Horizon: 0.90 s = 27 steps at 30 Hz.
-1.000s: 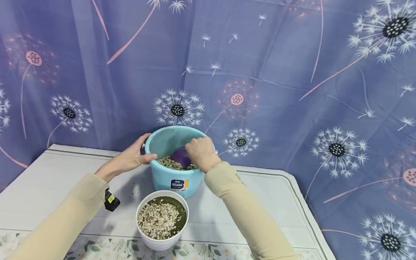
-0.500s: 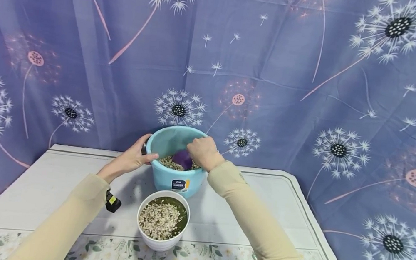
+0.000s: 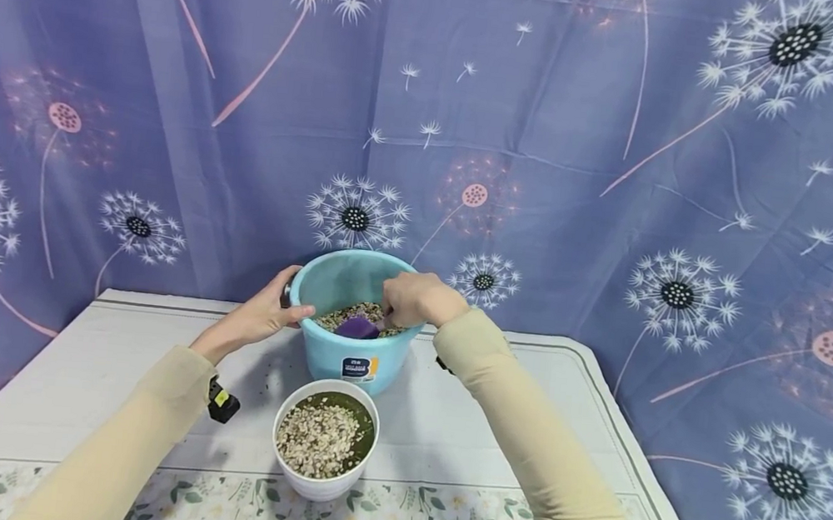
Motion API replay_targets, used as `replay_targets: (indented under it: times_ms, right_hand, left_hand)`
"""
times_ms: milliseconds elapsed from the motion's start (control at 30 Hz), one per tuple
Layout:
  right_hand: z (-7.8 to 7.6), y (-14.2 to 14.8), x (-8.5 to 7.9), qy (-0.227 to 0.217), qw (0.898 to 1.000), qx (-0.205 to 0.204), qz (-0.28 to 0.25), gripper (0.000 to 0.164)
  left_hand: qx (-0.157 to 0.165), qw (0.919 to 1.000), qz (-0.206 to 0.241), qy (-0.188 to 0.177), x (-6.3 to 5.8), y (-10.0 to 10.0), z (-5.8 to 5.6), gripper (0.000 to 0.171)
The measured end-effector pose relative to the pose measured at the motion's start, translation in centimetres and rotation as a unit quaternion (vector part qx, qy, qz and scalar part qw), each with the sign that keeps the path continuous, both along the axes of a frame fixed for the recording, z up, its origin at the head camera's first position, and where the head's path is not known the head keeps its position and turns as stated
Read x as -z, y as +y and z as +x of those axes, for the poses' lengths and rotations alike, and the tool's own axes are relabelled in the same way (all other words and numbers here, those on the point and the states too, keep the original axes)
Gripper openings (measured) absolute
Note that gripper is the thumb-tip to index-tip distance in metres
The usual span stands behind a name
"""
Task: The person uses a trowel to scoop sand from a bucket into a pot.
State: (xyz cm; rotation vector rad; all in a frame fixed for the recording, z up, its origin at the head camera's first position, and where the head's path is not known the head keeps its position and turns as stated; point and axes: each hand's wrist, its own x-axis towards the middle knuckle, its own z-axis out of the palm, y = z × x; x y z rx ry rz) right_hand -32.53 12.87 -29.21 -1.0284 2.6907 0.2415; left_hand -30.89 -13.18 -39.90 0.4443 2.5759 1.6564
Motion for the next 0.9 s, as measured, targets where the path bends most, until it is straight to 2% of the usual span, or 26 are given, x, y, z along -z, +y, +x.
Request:
replay_targets:
  times_ms: [167,333,567,800,900]
  right_hand:
    - [-0.8,0.7,-0.1,-0.070,0.997,-0.006,-0.041,0.021]
    - [-1.3,1.2,-0.4,-0.126,0.989,0.015,-0.073,0.023]
    - [-1.7,1.9,-0.5,-0.160,0.979,0.060,-0.112,0.026]
    - [-2.2,2.7,-0.5,-0.194,0.966,0.063,-0.158,0.024]
    - [-2.2,3.2,-0.7,-0.207,0.958,0.079,-0.181,0.022]
  left_hand:
    - [0.000,1.0000,0.003,-0.002,0.1,-0.1,0.0,0.091]
    - [0.003,1.0000,0.006,-0.003,0.1,-0.1,-0.1,0.090]
    - [0.005,0.9999,0.010,-0.008,0.1,0.0,-0.2,0.090]
    - [0.007,0.9998,0.015,-0.013,0.3,-0.2,-0.2,0.091]
    - [0.010,0.9998,0.017,-0.010,0.2,-0.2,-0.2,0.091]
